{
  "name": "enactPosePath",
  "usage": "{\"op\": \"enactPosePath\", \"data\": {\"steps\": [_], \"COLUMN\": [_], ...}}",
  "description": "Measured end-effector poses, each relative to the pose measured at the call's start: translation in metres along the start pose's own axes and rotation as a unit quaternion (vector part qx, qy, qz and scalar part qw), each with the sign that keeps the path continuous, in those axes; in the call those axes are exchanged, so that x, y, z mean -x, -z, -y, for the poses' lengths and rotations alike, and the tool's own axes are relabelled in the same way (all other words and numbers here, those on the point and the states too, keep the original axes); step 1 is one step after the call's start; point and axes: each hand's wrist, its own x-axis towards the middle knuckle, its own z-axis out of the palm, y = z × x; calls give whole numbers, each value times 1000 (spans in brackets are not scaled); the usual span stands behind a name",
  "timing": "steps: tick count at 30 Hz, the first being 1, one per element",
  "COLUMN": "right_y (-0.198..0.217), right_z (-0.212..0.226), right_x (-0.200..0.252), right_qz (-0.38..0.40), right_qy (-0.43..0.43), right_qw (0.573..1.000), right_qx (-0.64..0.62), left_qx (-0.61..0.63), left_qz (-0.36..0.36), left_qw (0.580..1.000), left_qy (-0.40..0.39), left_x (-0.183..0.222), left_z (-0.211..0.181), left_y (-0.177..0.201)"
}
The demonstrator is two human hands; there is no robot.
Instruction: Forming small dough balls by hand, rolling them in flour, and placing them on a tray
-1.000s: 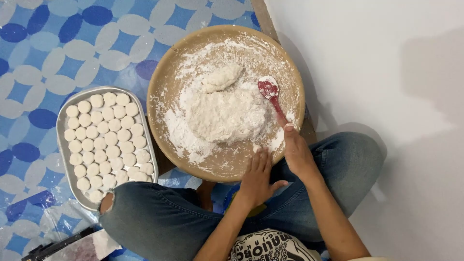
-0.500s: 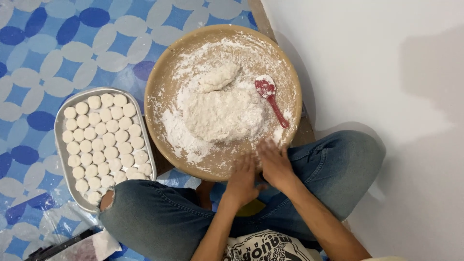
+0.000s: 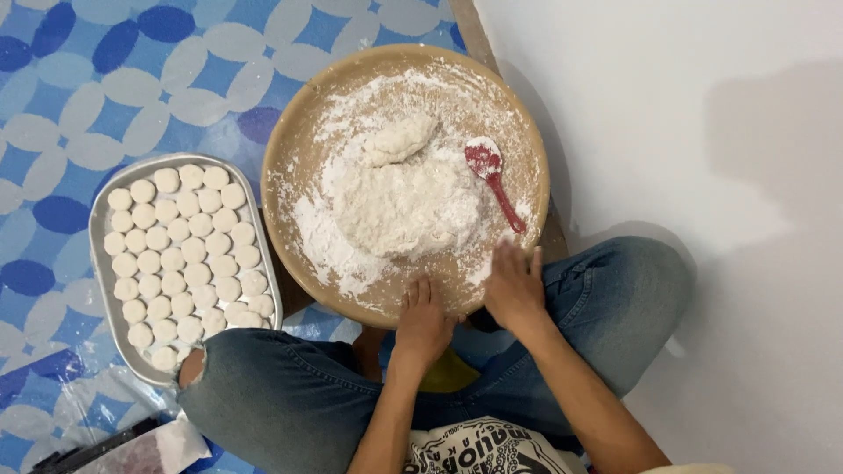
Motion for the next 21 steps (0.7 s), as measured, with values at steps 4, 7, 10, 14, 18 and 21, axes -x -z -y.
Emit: {"op": "enactPosePath", "data": {"steps": [4, 7, 10, 14, 18, 21], "right_y": [-12, 72, 109, 92, 90, 85], "right_z": [10, 46, 51, 22, 27, 37], "right_x": [1, 40, 43, 17, 23, 27], "right_qz": [-30, 41, -4, -85, -65, -39], "right_qy": [8, 8, -39, -102, -69, -31], "right_qw": [999, 968, 953, 942, 957, 959], "right_qx": [-40, -247, -301, -308, -275, -277], "left_qx": [17, 64, 98, -9, -70, -35], "left_qz": [13, 20, 17, 1, -29, -59], "left_qw": [999, 995, 987, 989, 994, 997], "left_qy": [-35, -79, -129, -146, -72, -28], "left_x": [8, 15, 11, -5, 0, -9], "left_z": [-14, -32, -41, -39, -35, -22], "left_y": [20, 36, 28, 0, 5, -14]}}
